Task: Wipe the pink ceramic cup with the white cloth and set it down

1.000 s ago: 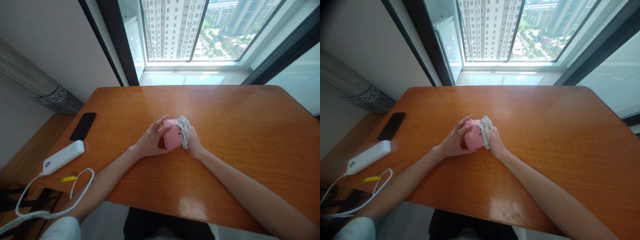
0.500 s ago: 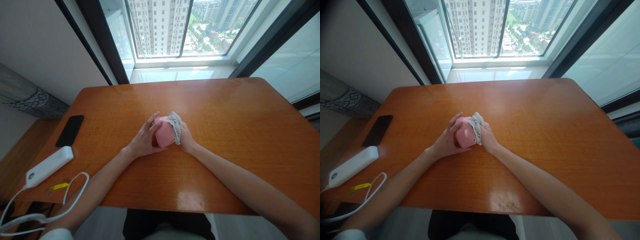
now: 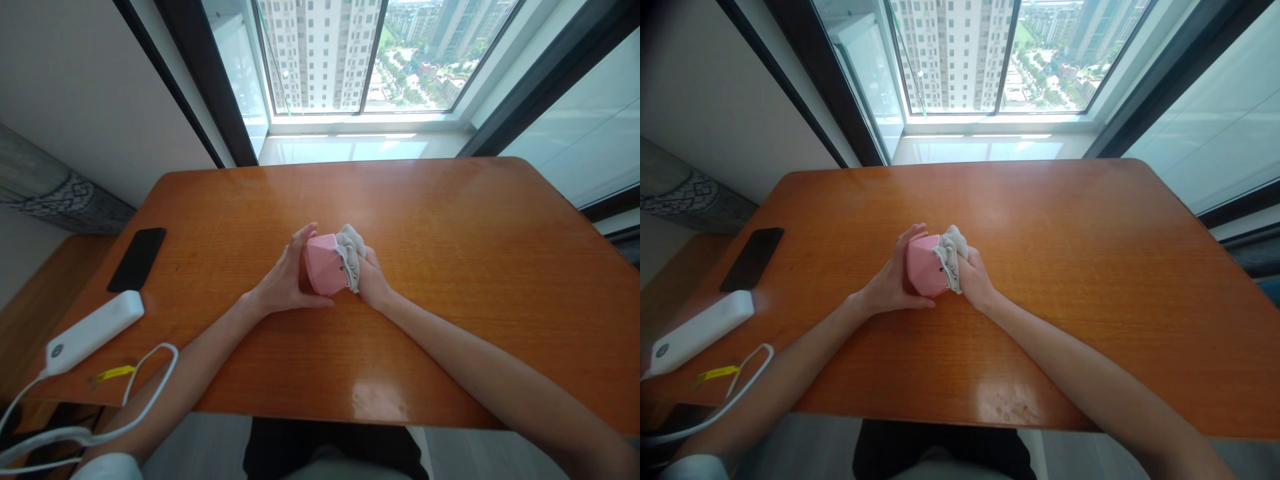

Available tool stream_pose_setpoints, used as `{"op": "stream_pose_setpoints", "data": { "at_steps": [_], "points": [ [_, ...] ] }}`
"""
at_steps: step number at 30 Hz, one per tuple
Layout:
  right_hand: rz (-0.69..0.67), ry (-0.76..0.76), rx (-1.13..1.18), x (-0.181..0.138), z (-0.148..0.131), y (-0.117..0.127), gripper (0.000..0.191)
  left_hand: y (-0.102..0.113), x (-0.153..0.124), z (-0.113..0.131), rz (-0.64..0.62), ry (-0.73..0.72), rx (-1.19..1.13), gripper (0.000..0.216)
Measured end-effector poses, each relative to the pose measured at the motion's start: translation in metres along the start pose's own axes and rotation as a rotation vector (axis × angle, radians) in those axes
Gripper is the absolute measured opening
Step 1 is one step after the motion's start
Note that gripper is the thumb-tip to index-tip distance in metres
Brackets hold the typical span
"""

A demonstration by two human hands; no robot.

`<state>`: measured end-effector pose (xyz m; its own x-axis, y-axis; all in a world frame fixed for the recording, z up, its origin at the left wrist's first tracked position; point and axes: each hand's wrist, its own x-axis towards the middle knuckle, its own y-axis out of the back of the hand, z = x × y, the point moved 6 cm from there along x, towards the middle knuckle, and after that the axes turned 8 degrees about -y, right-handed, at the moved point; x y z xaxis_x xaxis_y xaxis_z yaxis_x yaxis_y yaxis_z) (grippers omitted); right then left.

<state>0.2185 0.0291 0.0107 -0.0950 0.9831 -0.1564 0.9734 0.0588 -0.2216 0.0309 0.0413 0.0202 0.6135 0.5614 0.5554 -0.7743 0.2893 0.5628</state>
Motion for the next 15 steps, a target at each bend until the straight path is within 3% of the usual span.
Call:
{"op": "stream_pose_setpoints", "data": {
  "at_steps": [2, 4, 7, 9, 12, 15],
  "points": [
    [0.001, -0.022, 0.051, 0.004, 0.006, 0.003, 0.044, 0.001, 0.001, 0.006, 0.016, -0.122, 0.092, 0.153],
    [0.007, -0.041, 0.096, 0.007, 0.01, 0.005, 0.042, 0.0, 0.002, 0.011, -0.002, -0.185, 0.198, 0.136],
    [0.0, -0.029, 0.085, 0.007, 0.007, 0.004, 0.043, 0.002, 0.004, 0.018, -0.006, -0.201, 0.257, 0.106],
    [-0.007, -0.004, 0.022, 0.003, 0.001, 0.001, 0.045, 0.005, 0.006, 0.023, 0.021, -0.198, 0.219, 0.104],
    [-0.033, 0.036, -0.097, -0.004, -0.008, -0.006, 0.049, 0.008, 0.007, 0.019, 0.046, -0.101, 0.052, 0.108],
    [-0.06, 0.069, -0.177, -0.009, -0.013, -0.011, 0.048, 0.004, 0.003, 0.006, -0.005, 0.06, -0.135, 0.105]
  ]
}}
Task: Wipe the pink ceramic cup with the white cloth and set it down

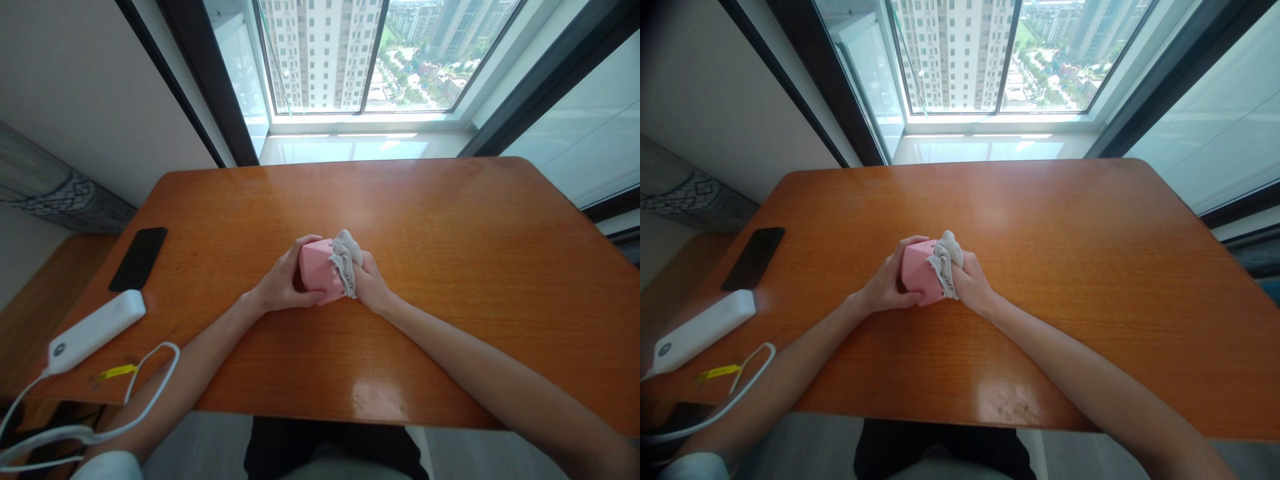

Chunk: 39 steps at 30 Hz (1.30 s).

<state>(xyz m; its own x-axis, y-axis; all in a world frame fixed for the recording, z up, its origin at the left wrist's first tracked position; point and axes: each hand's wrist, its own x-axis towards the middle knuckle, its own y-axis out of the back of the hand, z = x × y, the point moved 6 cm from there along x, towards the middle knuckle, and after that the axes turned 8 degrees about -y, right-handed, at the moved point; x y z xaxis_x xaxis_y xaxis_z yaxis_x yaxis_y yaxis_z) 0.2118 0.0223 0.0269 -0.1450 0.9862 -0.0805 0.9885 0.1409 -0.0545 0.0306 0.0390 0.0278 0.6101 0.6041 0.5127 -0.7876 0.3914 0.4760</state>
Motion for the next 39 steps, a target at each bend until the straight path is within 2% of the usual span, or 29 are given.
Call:
{"op": "stream_pose_setpoints", "data": {
  "at_steps": [4, 10, 13, 18, 23, 29, 34, 39],
  "points": [
    [0.005, 0.019, -0.037, -0.001, -0.001, 0.0, 0.046, -0.002, -0.006, -0.009, -0.034, 0.086, -0.025, 0.112],
    [0.015, 0.014, -0.042, 0.0, 0.002, 0.002, 0.046, -0.003, -0.006, -0.005, -0.047, 0.067, 0.01, 0.114],
    [0.008, 0.013, -0.04, 0.0, 0.002, 0.002, 0.048, -0.002, -0.004, -0.001, -0.034, -0.005, 0.036, 0.117],
    [0.009, -0.033, 0.05, 0.004, 0.007, 0.004, 0.046, -0.001, -0.002, 0.01, 0.022, -0.264, 0.156, 0.113],
    [0.063, -0.148, 0.273, 0.016, 0.023, 0.01, 0.037, -0.01, -0.004, 0.009, -0.02, -0.295, 0.325, 0.133],
    [0.059, -0.245, 0.482, 0.027, 0.03, 0.011, 0.042, -0.011, -0.005, 0.006, -0.013, -0.282, 0.475, 0.121],
    [-0.014, -0.279, 0.503, 0.03, 0.029, 0.009, 0.041, -0.012, -0.004, 0.011, -0.05, -0.369, 0.544, 0.109],
    [-0.017, -0.293, 0.498, 0.028, 0.023, 0.007, 0.041, -0.012, -0.004, 0.009, -0.051, -0.354, 0.545, 0.1]
  ]
}}
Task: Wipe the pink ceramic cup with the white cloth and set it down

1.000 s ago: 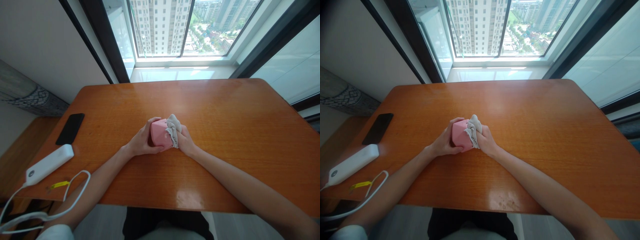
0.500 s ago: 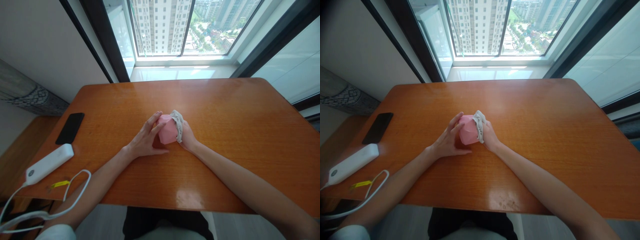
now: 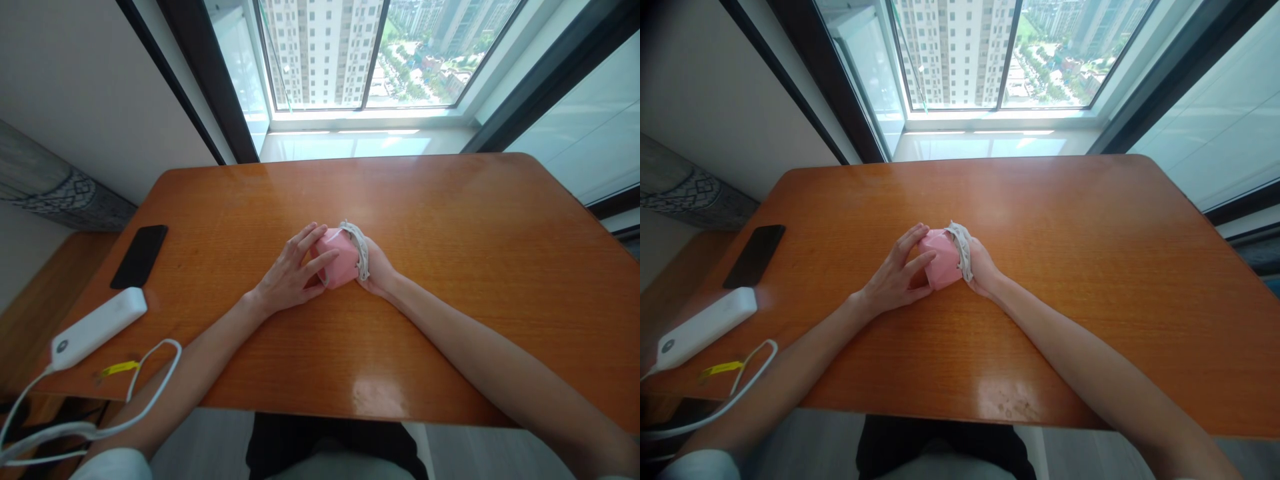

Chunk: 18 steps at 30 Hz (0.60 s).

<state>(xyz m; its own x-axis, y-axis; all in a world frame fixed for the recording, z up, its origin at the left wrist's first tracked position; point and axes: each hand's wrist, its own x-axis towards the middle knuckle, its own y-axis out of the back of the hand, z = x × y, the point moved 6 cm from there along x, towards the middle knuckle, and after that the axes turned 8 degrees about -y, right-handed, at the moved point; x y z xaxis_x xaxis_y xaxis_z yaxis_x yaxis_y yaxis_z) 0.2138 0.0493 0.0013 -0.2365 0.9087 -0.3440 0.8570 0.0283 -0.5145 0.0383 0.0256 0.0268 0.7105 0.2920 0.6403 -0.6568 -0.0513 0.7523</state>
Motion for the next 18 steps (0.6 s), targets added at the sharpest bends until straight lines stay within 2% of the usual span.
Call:
{"op": "stream_pose_setpoints", "data": {
  "at_steps": [6, 11, 18],
  "points": [
    [0.062, 0.039, -0.113, -0.002, 0.002, 0.005, 0.044, 0.008, 0.0, -0.003, -0.017, 0.117, 0.024, 0.084],
    [0.037, 0.106, -0.156, -0.005, 0.002, 0.004, 0.039, 0.014, 0.002, -0.007, 0.015, 0.227, -0.056, 0.11],
    [0.026, 0.124, -0.213, -0.008, 0.0, 0.001, 0.04, 0.017, 0.005, -0.005, 0.066, 0.191, -0.093, 0.116]
  ]
}}
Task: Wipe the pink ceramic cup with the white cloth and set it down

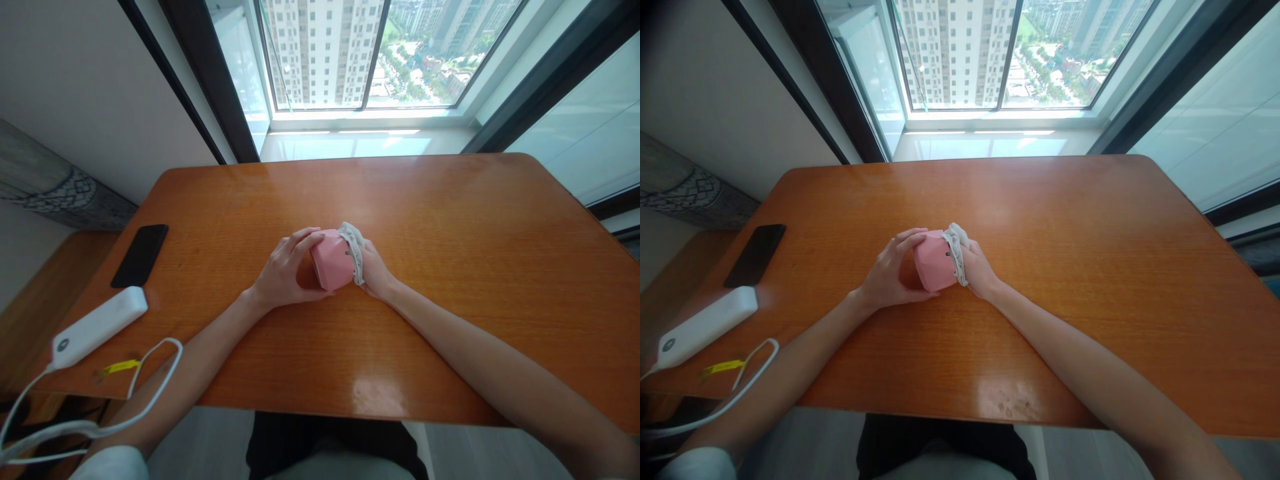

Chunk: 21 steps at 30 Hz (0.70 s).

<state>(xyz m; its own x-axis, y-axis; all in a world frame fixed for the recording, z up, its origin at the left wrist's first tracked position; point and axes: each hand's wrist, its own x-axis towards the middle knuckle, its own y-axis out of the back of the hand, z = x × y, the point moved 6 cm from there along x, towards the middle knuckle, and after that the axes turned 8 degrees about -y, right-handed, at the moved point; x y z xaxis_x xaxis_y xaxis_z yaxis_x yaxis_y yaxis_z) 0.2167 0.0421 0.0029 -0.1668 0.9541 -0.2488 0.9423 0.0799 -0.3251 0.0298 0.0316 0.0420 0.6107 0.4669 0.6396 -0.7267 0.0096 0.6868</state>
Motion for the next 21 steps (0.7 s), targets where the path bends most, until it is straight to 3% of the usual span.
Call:
{"op": "stream_pose_setpoints", "data": {
  "at_steps": [13, 21],
  "points": [
    [-0.033, 0.041, -0.158, -0.004, -0.003, -0.003, 0.047, -0.004, -0.007, -0.018, -0.043, 0.331, -0.195, 0.109],
    [-0.038, 0.053, -0.204, -0.006, -0.007, -0.005, 0.048, -0.003, -0.007, -0.02, -0.06, 0.393, -0.161, 0.105]
  ]
}}
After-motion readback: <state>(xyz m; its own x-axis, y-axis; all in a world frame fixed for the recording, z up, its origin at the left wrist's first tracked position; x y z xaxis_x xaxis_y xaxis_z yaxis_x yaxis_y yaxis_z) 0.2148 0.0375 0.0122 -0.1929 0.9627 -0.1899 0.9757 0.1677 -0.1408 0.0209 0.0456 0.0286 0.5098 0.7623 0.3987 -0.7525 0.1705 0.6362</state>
